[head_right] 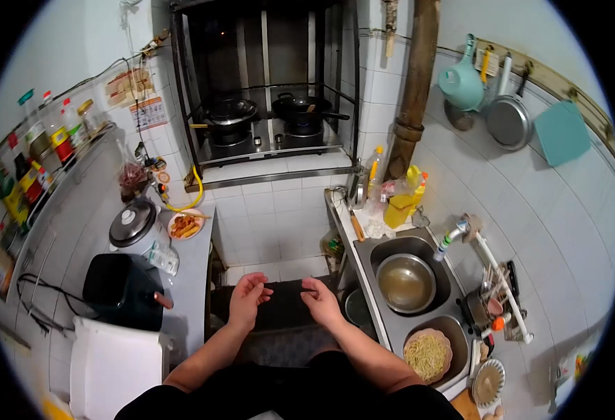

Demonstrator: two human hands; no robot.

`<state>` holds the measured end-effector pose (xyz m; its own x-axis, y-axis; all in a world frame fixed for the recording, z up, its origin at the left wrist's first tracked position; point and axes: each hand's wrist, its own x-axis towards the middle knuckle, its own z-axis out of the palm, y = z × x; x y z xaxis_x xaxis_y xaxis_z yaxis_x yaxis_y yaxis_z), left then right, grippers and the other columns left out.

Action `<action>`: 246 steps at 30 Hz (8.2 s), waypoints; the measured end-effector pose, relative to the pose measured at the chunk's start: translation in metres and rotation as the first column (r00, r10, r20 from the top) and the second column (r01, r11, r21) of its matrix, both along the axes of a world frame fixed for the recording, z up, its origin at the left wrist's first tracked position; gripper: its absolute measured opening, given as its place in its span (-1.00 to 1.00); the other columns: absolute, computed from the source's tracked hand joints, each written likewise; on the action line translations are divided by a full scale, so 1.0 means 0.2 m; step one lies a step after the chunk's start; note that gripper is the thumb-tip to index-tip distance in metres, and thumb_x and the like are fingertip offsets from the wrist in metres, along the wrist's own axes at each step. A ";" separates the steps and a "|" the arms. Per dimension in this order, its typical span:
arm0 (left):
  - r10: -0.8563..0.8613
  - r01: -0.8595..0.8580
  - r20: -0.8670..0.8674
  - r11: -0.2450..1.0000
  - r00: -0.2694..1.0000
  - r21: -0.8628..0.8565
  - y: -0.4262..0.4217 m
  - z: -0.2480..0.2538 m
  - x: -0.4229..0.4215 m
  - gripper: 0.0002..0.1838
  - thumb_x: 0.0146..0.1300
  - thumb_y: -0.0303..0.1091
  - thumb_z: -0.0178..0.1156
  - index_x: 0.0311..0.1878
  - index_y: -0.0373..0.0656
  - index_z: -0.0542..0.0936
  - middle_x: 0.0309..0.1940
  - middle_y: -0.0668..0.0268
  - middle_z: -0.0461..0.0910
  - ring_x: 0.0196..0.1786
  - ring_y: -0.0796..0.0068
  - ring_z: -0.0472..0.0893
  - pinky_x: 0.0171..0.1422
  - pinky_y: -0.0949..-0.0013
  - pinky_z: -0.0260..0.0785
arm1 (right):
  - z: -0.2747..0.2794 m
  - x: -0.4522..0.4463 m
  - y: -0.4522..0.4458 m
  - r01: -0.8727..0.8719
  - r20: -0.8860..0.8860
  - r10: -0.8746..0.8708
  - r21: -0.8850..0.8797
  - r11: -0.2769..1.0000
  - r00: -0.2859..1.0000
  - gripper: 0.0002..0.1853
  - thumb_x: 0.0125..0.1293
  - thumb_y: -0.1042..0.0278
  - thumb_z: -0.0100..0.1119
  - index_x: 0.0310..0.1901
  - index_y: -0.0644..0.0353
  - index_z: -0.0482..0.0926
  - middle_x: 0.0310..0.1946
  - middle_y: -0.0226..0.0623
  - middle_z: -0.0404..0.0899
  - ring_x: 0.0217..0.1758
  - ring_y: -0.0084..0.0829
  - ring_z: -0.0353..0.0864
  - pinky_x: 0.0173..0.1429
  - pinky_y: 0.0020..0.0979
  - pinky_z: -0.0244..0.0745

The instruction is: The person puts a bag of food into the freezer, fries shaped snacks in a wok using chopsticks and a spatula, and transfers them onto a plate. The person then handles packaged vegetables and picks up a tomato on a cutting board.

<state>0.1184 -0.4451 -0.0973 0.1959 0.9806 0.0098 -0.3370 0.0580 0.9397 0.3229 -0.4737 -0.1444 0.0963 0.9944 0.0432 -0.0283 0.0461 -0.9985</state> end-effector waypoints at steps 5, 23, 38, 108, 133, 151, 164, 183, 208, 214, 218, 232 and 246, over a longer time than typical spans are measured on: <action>0.038 -0.037 -0.074 0.999 0.997 0.015 0.54 -0.17 0.02 -0.77 0.41 -0.48 0.05 0.10 -0.18 0.46 -0.06 0.32 0.53 -0.18 0.49 0.60 -0.11 0.47 0.44 | -0.14 0.16 0.65 0.014 0.038 -0.013 -0.022 1.000 0.999 -0.62 0.30 0.62 0.06 0.16 0.21 0.43 0.04 -0.30 0.53 0.03 -0.45 0.56 0.03 -0.47 0.45; 0.205 -0.354 -0.972 0.906 -0.118 0.234 2.17 -0.45 -0.75 -0.76 0.31 -0.27 0.05 -0.12 -0.09 0.66 -0.15 0.15 0.61 -0.01 0.12 0.58 0.09 0.12 0.44 | 0.17 0.10 2.57 -0.532 -0.035 0.550 -0.315 0.786 0.834 -0.74 0.40 0.50 0.06 0.09 0.25 0.49 -0.04 -0.36 0.57 0.03 -0.49 0.55 0.18 -0.45 0.39; 0.048 0.122 -0.973 0.992 -0.227 0.020 2.80 -0.92 -1.20 -0.69 0.32 -0.29 -0.07 -0.06 -0.31 0.53 -0.03 0.04 0.48 0.00 0.09 0.57 -0.07 0.11 0.54 | 0.04 -0.25 2.98 -0.547 0.017 0.647 -0.517 0.658 0.763 -0.67 0.41 0.46 0.06 0.18 0.23 0.40 0.03 -0.28 0.53 0.05 -0.45 0.53 0.13 -0.45 0.41; 0.154 0.383 -0.682 0.729 0.715 0.567 4.16 0.88 1.09 -0.69 0.34 -0.22 0.24 -0.28 -0.36 0.64 -0.28 0.23 0.64 -0.23 0.42 0.64 -0.13 0.40 0.47 | 1.09 1.35 3.17 -0.098 0.744 -0.594 0.646 0.757 0.306 -0.72 0.12 0.53 0.19 -0.09 0.14 0.57 -0.28 -0.21 0.67 -0.13 -0.19 0.67 -0.04 -0.22 0.55; 0.190 -0.121 -0.349 0.970 0.918 0.210 4.30 0.78 1.10 -0.57 0.42 -0.11 0.13 -0.38 -0.36 0.54 -0.41 0.17 0.58 -0.37 0.37 0.66 -0.34 0.37 0.64 | 1.13 1.33 3.15 -0.116 0.784 -0.547 0.597 0.794 0.292 -0.71 0.10 0.45 0.18 -0.10 0.07 0.61 -0.26 -0.25 0.68 -0.18 -0.21 0.66 -0.08 -0.23 0.57; 0.177 -0.090 -0.307 0.956 0.935 0.278 4.25 0.82 1.06 -0.60 0.41 -0.16 0.14 -0.36 -0.37 0.60 -0.39 0.19 0.63 -0.38 0.46 0.66 -0.30 0.43 0.60 | 1.15 1.35 3.14 -0.147 0.828 -0.488 0.538 0.830 0.275 -0.64 0.09 0.45 0.18 -0.02 0.02 0.63 -0.16 -0.18 0.65 -0.07 -0.15 0.63 0.03 -0.21 0.54; 0.145 0.043 -0.489 0.935 0.860 0.353 4.11 0.88 1.14 -0.68 0.34 -0.21 0.25 -0.33 -0.34 0.62 -0.45 0.28 0.64 -0.46 0.57 0.61 -0.35 0.45 0.50 | 1.12 1.35 3.18 -0.104 0.892 -0.427 0.444 0.890 0.150 -0.57 0.06 0.47 0.15 0.03 -0.04 0.64 -0.08 -0.17 0.62 0.05 -0.15 0.59 0.16 -0.23 0.48; 0.495 0.028 -0.398 0.600 0.772 0.800 3.73 0.84 0.74 -0.90 0.19 -0.48 0.31 -0.24 -0.29 0.67 -0.27 0.11 0.62 -0.24 0.16 0.65 -0.13 0.35 0.47 | 1.12 1.34 3.17 -0.041 0.909 -0.393 0.402 0.915 0.141 -0.71 0.29 0.17 0.17 0.04 -0.11 0.63 0.01 -0.24 0.62 -0.09 -0.17 0.67 -0.09 -0.25 0.62; 0.473 0.109 -0.377 0.501 0.797 0.858 3.52 0.63 0.57 -0.84 0.14 -0.52 0.33 -0.18 -0.27 0.67 -0.18 0.13 0.63 -0.07 0.16 0.68 -0.02 0.32 0.55 | 1.08 1.32 3.20 0.012 0.946 -0.321 0.322 0.947 -0.037 -0.64 0.30 0.30 0.09 0.13 -0.15 0.59 0.09 -0.07 0.57 -0.07 -0.12 0.68 -0.06 -0.24 0.62; 0.494 0.138 -0.423 0.514 0.759 0.847 3.51 0.61 0.56 -0.85 0.15 -0.47 0.33 -0.19 -0.22 0.67 -0.17 0.16 0.63 -0.06 0.18 0.68 -0.01 0.31 0.56 | 1.07 1.33 3.21 0.004 0.946 -0.317 0.318 0.948 -0.066 -0.62 0.31 0.30 0.09 0.16 -0.17 0.56 0.09 -0.10 0.57 -0.08 -0.14 0.68 -0.09 -0.24 0.63; 0.509 0.149 -0.426 0.496 0.748 0.855 3.50 0.62 0.56 -0.85 0.15 -0.46 0.33 -0.19 -0.20 0.68 -0.17 0.18 0.63 -0.06 0.19 0.68 -0.03 0.30 0.57 | 1.07 1.33 3.20 0.015 0.953 -0.291 0.293 0.956 -0.082 -0.58 0.29 0.33 0.09 0.20 -0.18 0.53 0.12 -0.10 0.56 -0.09 -0.15 0.68 -0.08 -0.24 0.63; 0.510 0.160 -0.404 0.455 0.759 0.876 3.50 0.61 0.56 -0.82 0.11 -0.51 0.34 -0.18 -0.23 0.68 -0.17 0.14 0.64 -0.14 0.20 0.70 -0.09 0.33 0.57 | 1.15 1.31 3.19 0.204 0.998 -0.048 0.057 0.977 -0.047 -0.34 0.18 0.37 0.21 0.37 -0.10 0.32 -0.01 -0.11 0.57 -0.12 -0.08 0.66 -0.08 -0.19 0.60; 0.519 0.192 -0.441 0.464 0.732 0.865 3.51 0.60 0.53 -0.84 0.12 -0.50 0.34 -0.19 -0.20 0.69 -0.20 0.17 0.65 -0.21 0.22 0.70 -0.15 0.35 0.56 | 1.18 1.32 3.21 0.255 0.999 0.021 -0.029 0.967 0.032 -0.24 0.07 0.50 0.19 0.38 -0.23 0.33 -0.13 -0.16 0.61 -0.16 -0.09 0.66 -0.05 -0.18 0.58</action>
<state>0.2241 0.2561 0.0222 0.3386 0.5497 0.7637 0.3781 -0.8227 0.4246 0.5860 0.1691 0.0918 0.2144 0.9743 0.0688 0.9760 -0.2109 -0.0550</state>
